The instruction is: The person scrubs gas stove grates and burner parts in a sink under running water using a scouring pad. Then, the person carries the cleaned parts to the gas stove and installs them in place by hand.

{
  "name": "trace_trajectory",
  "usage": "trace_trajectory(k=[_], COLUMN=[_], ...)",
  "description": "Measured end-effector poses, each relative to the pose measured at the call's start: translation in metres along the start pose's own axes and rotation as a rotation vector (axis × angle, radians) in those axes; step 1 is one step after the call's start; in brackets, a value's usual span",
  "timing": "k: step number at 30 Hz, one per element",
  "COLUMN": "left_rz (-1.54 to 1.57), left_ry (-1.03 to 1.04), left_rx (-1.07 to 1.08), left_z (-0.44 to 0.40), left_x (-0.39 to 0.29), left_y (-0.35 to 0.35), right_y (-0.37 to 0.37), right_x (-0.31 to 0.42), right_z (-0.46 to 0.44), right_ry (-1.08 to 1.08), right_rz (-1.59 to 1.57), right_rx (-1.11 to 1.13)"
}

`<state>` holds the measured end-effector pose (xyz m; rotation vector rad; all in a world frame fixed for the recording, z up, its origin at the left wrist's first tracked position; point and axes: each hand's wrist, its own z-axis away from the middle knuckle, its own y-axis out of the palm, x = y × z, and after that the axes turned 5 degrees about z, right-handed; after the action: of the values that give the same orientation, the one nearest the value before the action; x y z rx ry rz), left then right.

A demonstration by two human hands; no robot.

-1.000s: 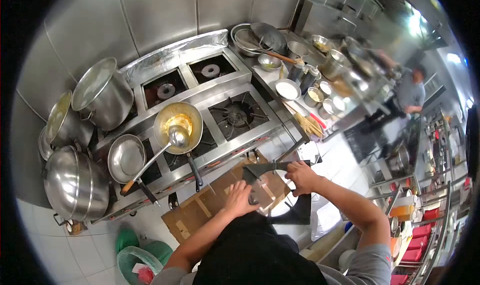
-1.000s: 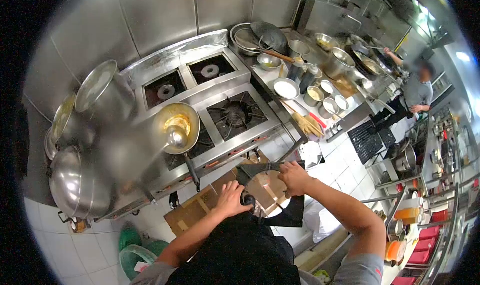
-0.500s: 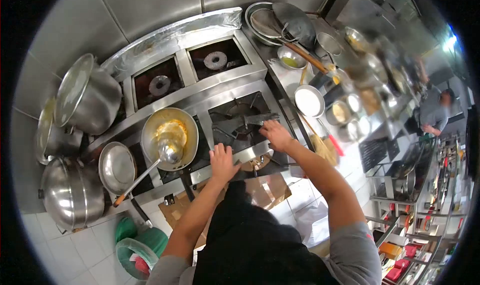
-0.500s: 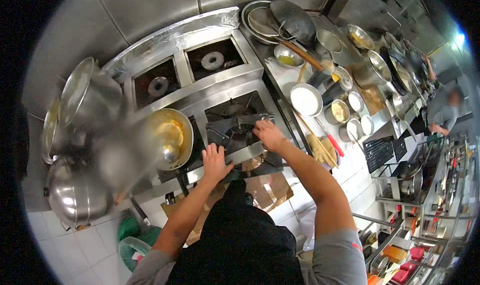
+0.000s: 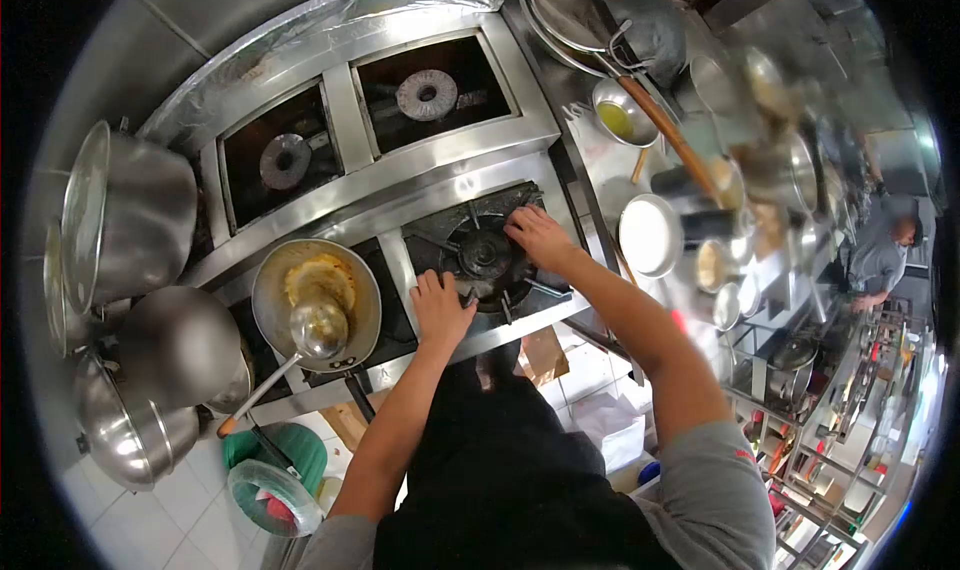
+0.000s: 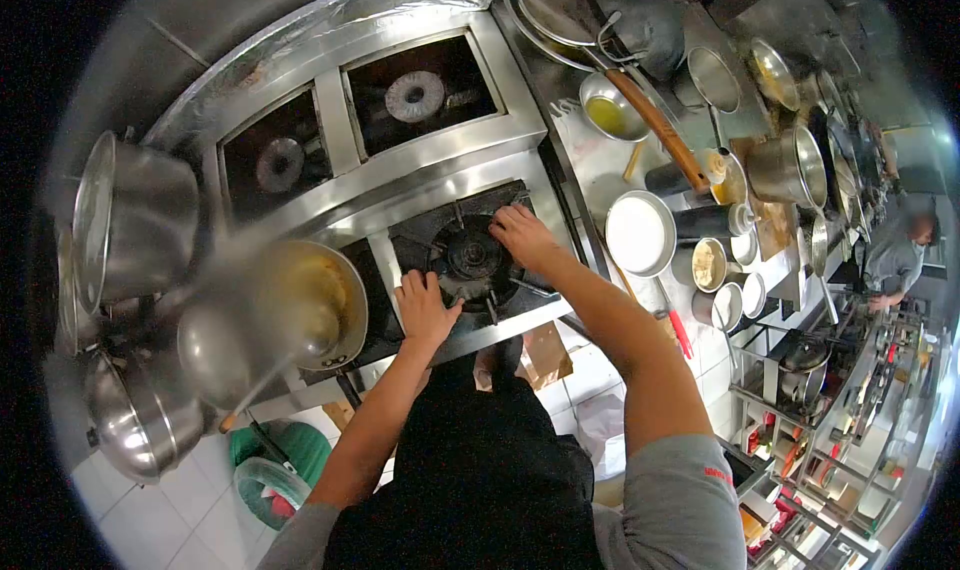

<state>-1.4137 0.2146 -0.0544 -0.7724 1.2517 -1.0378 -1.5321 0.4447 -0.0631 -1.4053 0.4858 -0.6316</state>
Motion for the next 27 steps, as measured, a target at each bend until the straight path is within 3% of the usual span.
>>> trace_trajectory(k=[4,6,9,10,11,13,17,20,22,24,27], left_rz=[0.025,0.088,0.16,0.227,0.293,0.291,0.659,0.358,0.287,0.314,0.381], left_ry=[-0.01,0.137,0.142,0.074,0.007,-0.138,-0.607,-0.471,-0.451,-0.512,-0.541], left_rx=[-0.006,-0.188,-0.13,-0.037,0.052,0.087,0.328,0.734,0.85,0.709,0.259], left_z=[0.015,0.03,0.07,0.086,0.103,0.147,0.236,0.295,0.303,0.288,0.254], left_x=[-0.002,0.002,0.017,0.019,0.02,0.037,0.063,0.092,0.097,0.095,0.08], left_y=[-0.014,-0.025,-0.031,-0.04,-0.047,-0.031,0.004,0.035,0.044,0.049,0.033], right_y=[-0.057,-0.074,-0.069,-0.061,-0.074,-0.063,-0.056,-0.032,-0.025,-0.027,-0.032], right_x=[0.008,0.011,0.036,0.05,0.071,0.091,0.116,0.109,0.1,0.09,0.082], right_z=[0.018,0.047,0.113,0.137,0.153,0.191,0.228,0.237,0.238,0.234,0.234], right_ry=[0.095,0.305,0.336,0.328,0.46,0.353,0.525,0.429,0.412,0.417,0.432], right_rz=[-0.105,-0.308,-0.445,-0.508,-0.589,-0.737,-0.913,-0.898,-0.876,-0.834,-0.837], right_rx=[-0.022,-0.072,-0.012,-0.015,0.143,0.111,0.25,0.171,0.132,0.095,0.04])
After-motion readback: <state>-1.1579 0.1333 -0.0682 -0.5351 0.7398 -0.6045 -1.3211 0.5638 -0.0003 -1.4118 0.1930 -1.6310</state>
